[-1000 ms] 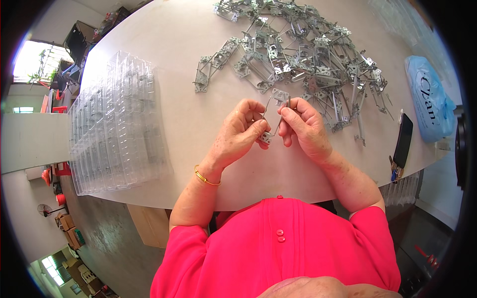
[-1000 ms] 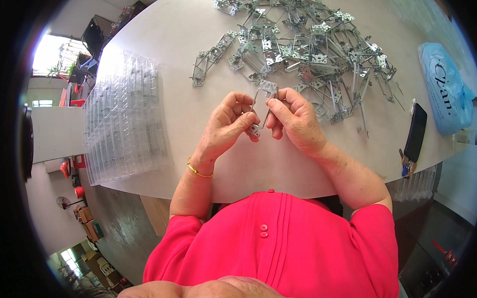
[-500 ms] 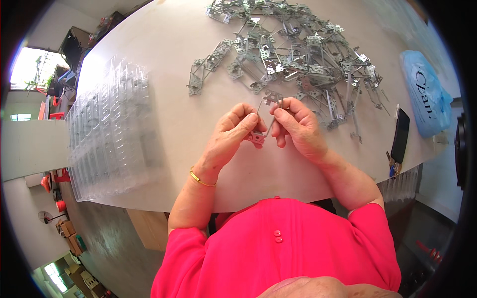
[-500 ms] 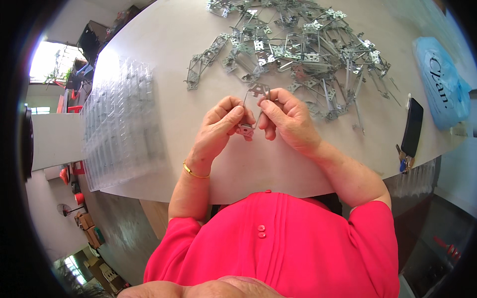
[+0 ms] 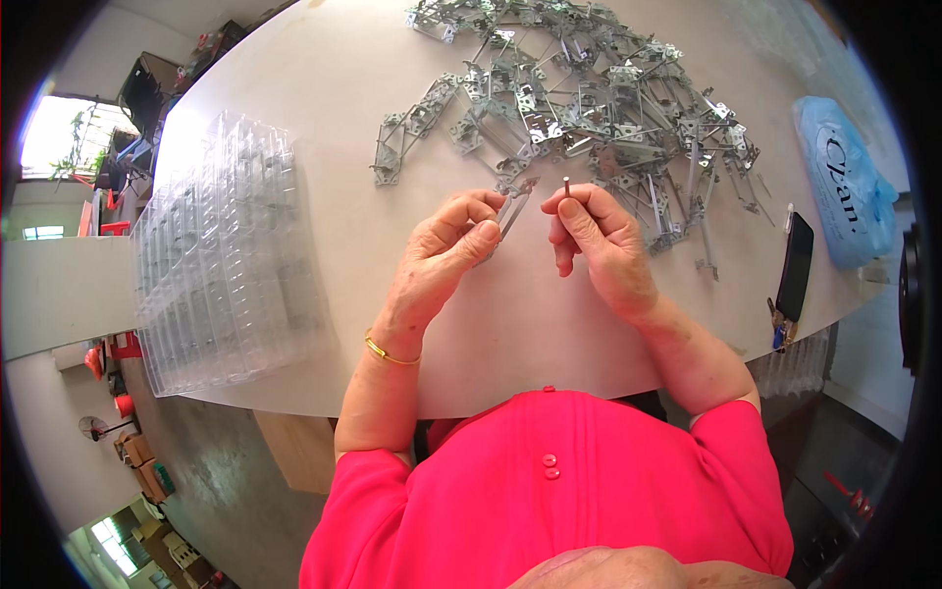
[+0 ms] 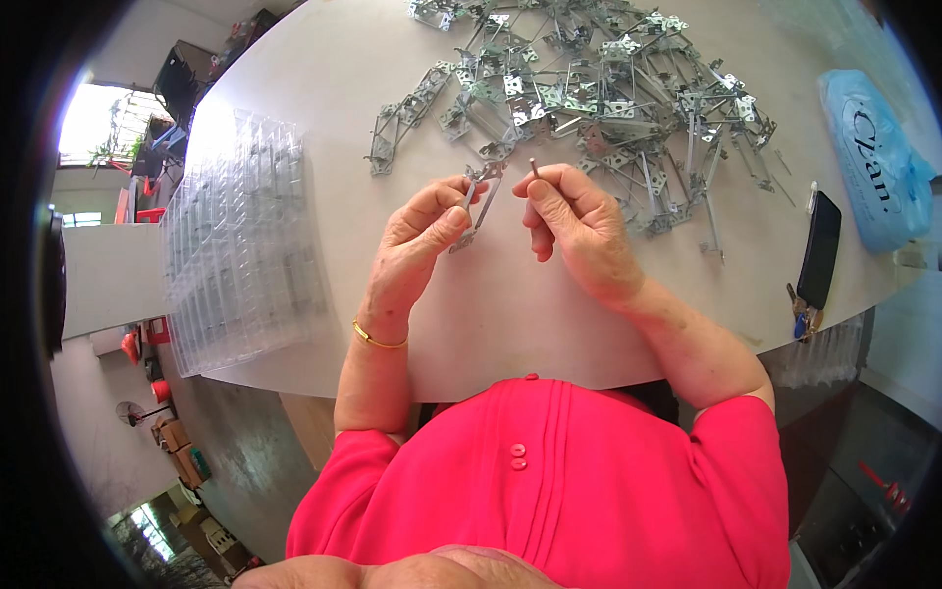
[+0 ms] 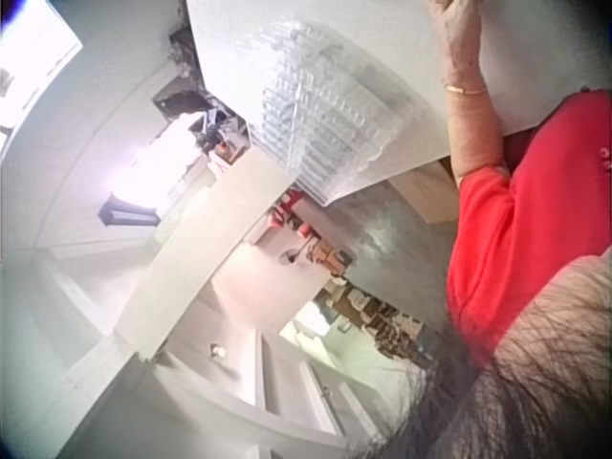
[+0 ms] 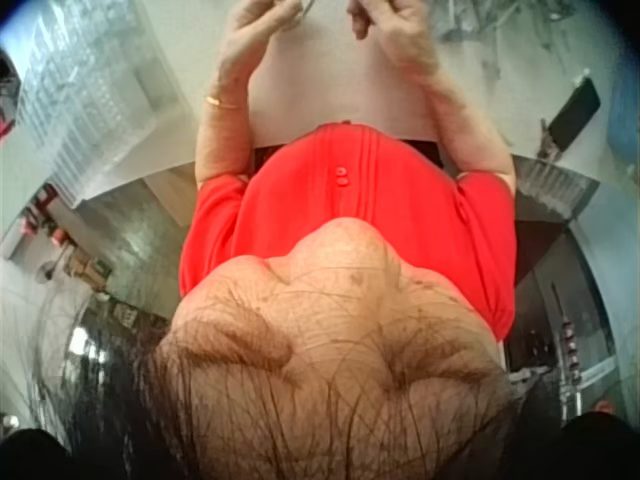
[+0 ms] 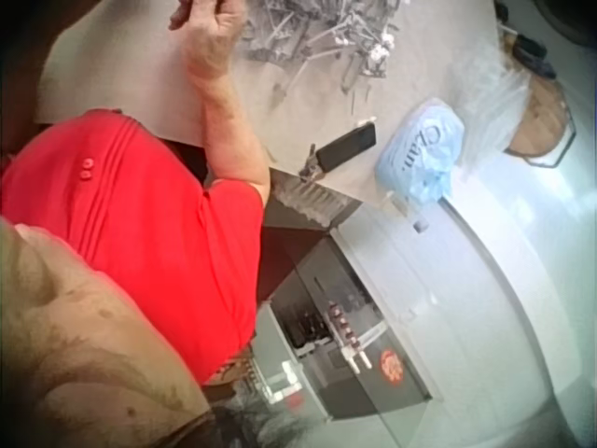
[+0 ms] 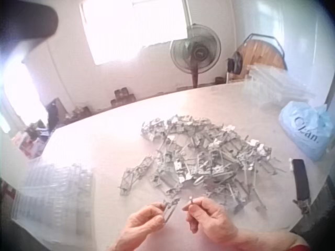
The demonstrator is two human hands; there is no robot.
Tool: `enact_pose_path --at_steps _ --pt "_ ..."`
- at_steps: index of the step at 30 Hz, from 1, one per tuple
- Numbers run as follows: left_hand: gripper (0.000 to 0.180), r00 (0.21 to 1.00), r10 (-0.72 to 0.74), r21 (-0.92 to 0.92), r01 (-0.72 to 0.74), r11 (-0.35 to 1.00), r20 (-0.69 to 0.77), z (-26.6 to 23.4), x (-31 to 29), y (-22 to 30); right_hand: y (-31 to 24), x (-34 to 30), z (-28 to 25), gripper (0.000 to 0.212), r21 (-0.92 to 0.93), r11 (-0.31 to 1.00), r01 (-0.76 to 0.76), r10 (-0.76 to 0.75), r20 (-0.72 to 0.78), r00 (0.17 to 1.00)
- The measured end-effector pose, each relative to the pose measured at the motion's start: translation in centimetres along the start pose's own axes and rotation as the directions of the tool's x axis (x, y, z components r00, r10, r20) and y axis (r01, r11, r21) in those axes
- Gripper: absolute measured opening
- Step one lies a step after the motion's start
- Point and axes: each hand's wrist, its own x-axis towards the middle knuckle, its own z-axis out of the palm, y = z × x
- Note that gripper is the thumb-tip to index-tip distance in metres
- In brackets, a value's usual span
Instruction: The person assembles metal components by fitting brackets together with pins by hand and placing the assembled brackets into plastic trays.
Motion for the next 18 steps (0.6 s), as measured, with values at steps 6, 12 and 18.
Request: enact_pose_path --at_steps 6,12,18 --pt "0.018 0.987 -0.144 -0.217 0.155 0.964 0.064 0.5 -0.1 0.1 -0.9 -0.6 0.4 0.02 -0.062 0.998 -0.014 0.017 0.056 0.998" --pt "0.018 0.977 -0.207 -0.187 0.212 0.959 0.047 0.5 0.0 0.4 -1.9 -0.7 0.5 0.038 -0.029 0.995 -0.093 0.095 0.08 0.992" --pt "0.023 0.978 -0.2 -0.178 0.208 0.962 0.063 0.4 0.0 0.3 -2.1 -0.6 0.8 0.046 -0.013 0.997 -0.071 0.072 0.091 0.993"
